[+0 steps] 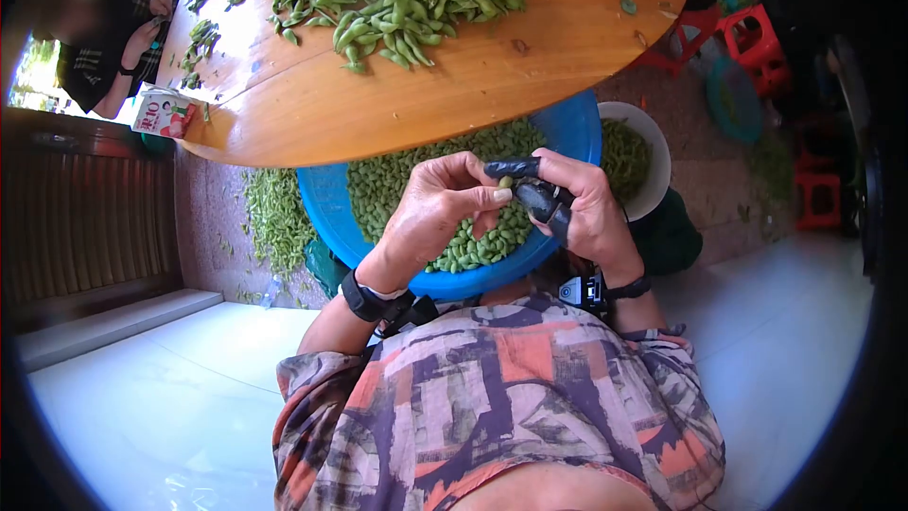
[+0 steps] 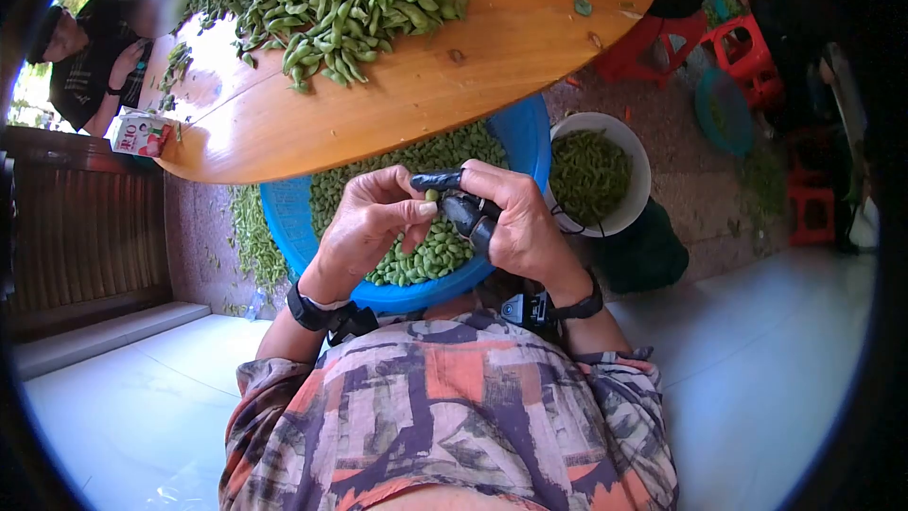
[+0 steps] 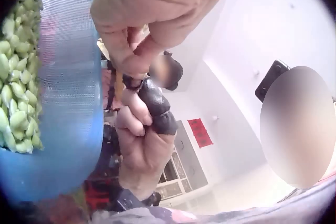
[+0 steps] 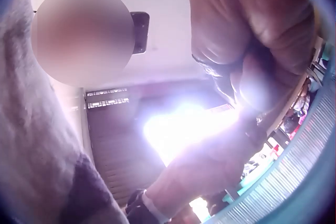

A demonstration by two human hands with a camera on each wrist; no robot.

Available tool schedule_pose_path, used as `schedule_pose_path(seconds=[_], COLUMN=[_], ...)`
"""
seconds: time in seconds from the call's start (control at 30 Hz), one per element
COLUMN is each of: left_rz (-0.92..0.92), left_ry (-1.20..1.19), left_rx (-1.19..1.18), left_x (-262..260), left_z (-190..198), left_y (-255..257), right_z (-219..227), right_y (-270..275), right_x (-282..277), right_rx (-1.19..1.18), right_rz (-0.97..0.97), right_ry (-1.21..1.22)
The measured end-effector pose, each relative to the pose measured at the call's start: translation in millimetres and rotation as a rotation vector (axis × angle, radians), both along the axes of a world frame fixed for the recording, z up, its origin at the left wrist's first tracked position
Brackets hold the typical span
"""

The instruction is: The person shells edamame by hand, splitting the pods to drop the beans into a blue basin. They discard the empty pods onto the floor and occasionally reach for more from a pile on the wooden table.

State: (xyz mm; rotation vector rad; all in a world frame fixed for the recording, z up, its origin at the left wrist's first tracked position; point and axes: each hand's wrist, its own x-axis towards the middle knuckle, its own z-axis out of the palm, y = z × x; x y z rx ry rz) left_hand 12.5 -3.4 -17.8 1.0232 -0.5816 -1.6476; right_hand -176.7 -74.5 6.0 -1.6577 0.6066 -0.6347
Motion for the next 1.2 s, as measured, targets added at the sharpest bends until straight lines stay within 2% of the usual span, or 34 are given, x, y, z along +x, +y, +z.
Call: schedule_pose_path(seconds=[0.03, 0.07, 0.1, 0.13, 0.2, 0.23, 0.27, 0.3, 0.37, 0.4, 0.47, 0.5, 0.57, 0.63, 0.7, 0.73, 0.8, 0.83, 0.9, 0.93, 1.0, 1.17, 1.2], left_rz=[-0.002, -0.021, -0.038, -0.039, -0.064, -0.063, 0.007, 0.077, 0.111, 0.144, 0.16, 0.175, 0.191, 0.093, 0.03, -0.034, -0.028, -0.025, 0.012, 0.046, 0.035, 0.034, 0.031], left_ry=[0.001, 0.157, 0.313, 0.314, 0.391, 0.391, 0.272, 0.153, 0.12, 0.087, 0.073, -0.011, -0.092, -0.312, -0.306, -0.3, -0.209, -0.117, -0.093, -0.07, -0.079, -0.118, -0.119], left_rx=[0.002, -0.002, -0.007, -0.006, -0.043, -0.042, -0.032, -0.02, -0.049, -0.08, -0.09, -0.12, -0.15, -0.17, -0.147, -0.124, -0.09, -0.054, -0.053, -0.054, -0.072, -0.098, -0.098], left_x=[-1, -3, -4, -4, -5, -7, -12, -15, -20, -22, -25, -27, -26, -19, -10, -7, -5, -5, -8, -10, -9, -11, -11], left_z=[-4, -8, -11, -13, -16, -14, -9, -6, -11, -13, -12, -12, -11, -6, -4, -3, -1, -1, -1, -1, -5, -17, -17], left_y=[1, 3, 4, 5, 6, 6, 7, 8, 9, 9, 9, 9, 9, 10, 11, 11, 8, 7, 7, 8, 9, 11, 10], right_z=[2, -2, -9, -13, -12, -13, -13, -11, -6, -4, 0, -1, -6, -8, -9, -12, -22, -21, -15, -19, -30, -23, -23], right_y=[1, 0, -3, -4, -3, -2, -2, 2, 10, 11, 14, 16, 16, 15, 12, 5, 1, 3, 11, 12, 14, 17, 17], right_x=[-1, -3, -5, -7, -6, -6, -6, -2, 10, 10, 11, 13, 15, 14, 10, 3, 4, 5, 12, 14, 17, 18, 19], right_rx=[0.288, 0.291, 0.539, 0.786, 0.789, 0.671, 0.551, 0.553, -0.07, -0.07, -0.253, -0.288, -0.326, -0.365, 0.135, 0.586, 0.685, 0.686, 0.328, 0.327, -0.061, 0.013, -0.16], right_rz=[0.022, 0.02, 0.089, 0.158, 0.143, 0.091, 0.041, 0.042, -0.111, -0.108, -0.135, -0.163, -0.191, -0.218, -0.15, -0.05, -0.013, -0.01, -0.156, -0.156, -0.214, -0.177, -0.2], right_ry=[-0.022, -0.022, -0.166, -0.312, -0.329, -0.203, -0.077, -0.077, 0.016, 0.015, 0.105, 0.08, 0.082, 0.083, 0.088, -0.092, -0.245, -0.243, -0.001, 0.0, 0.04, 0.046, 0.078])
